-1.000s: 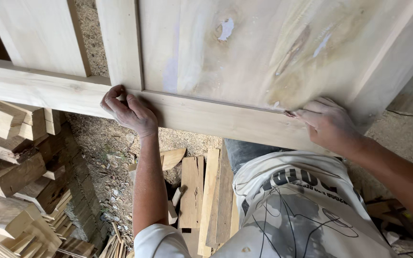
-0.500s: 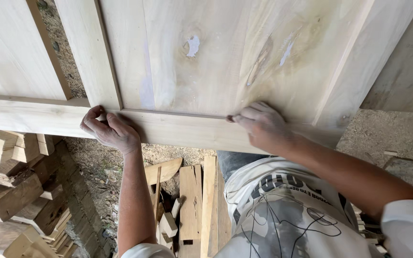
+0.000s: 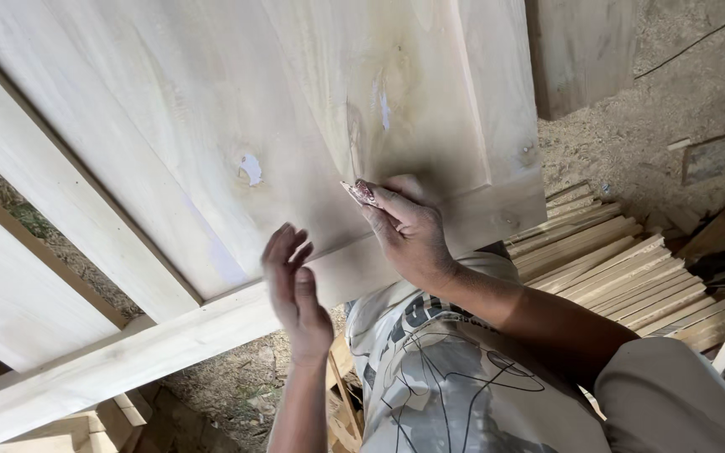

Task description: The person sands the surface and edges of a wooden frame using a piece of sandpaper held by hand.

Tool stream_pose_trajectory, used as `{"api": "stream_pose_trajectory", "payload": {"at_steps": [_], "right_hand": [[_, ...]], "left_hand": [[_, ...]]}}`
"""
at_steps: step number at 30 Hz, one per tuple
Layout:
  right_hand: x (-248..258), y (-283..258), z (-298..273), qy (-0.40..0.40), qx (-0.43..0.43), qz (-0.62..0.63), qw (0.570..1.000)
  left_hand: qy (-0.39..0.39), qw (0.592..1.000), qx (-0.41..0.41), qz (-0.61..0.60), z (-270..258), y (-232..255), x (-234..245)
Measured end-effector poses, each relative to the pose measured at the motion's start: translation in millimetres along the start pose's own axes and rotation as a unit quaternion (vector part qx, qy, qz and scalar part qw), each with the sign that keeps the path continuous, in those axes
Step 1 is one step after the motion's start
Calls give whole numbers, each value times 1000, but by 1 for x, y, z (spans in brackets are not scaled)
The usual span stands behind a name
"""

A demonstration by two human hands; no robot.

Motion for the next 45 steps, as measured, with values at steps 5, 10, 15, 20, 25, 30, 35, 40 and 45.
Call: {"api": "stream_pose_trajectory", "payload": {"at_steps": [5, 10, 15, 20, 25, 30, 35, 40, 45], "right_hand": [[-24, 0, -41, -45, -99, 88, 990], [11, 29, -53, -103, -25, 100, 989], [65, 88, -64, -4, -168, 196, 966], [140, 138, -77, 257, -148, -65, 953], [140, 162, -57, 315, -105, -209, 920], [133, 170, -51, 340, -119, -211, 909], [133, 171, -49, 348, -130, -218, 903], [131, 172, -50, 331, -135, -235, 904], [129, 172, -48, 328, -137, -247, 901]], "left_hand": [[-127, 985, 93, -73, 29, 26, -85], [-207, 970, 127, -23, 50, 5, -97], [-231, 944, 234, -22, 64, -26, -124], [-308, 946, 57, 83, 75, -13, -153], [-401, 842, -175, 316, 58, -14, -205], [-432, 808, -194, 350, 34, -29, -228], [-394, 824, -201, 354, 27, -42, -238], [-400, 828, -204, 335, 28, -42, -223], [-394, 827, -178, 358, 16, -52, -227]]}}
Point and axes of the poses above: each hand's wrist, its own z-axis towards the middle knuckle, its own x-axis out of the back of the hand, y = z × x, the point moved 6 cm from there along z, towards the middle knuckle, and after that the axes turned 15 degrees about -z, right-handed, at the moved point
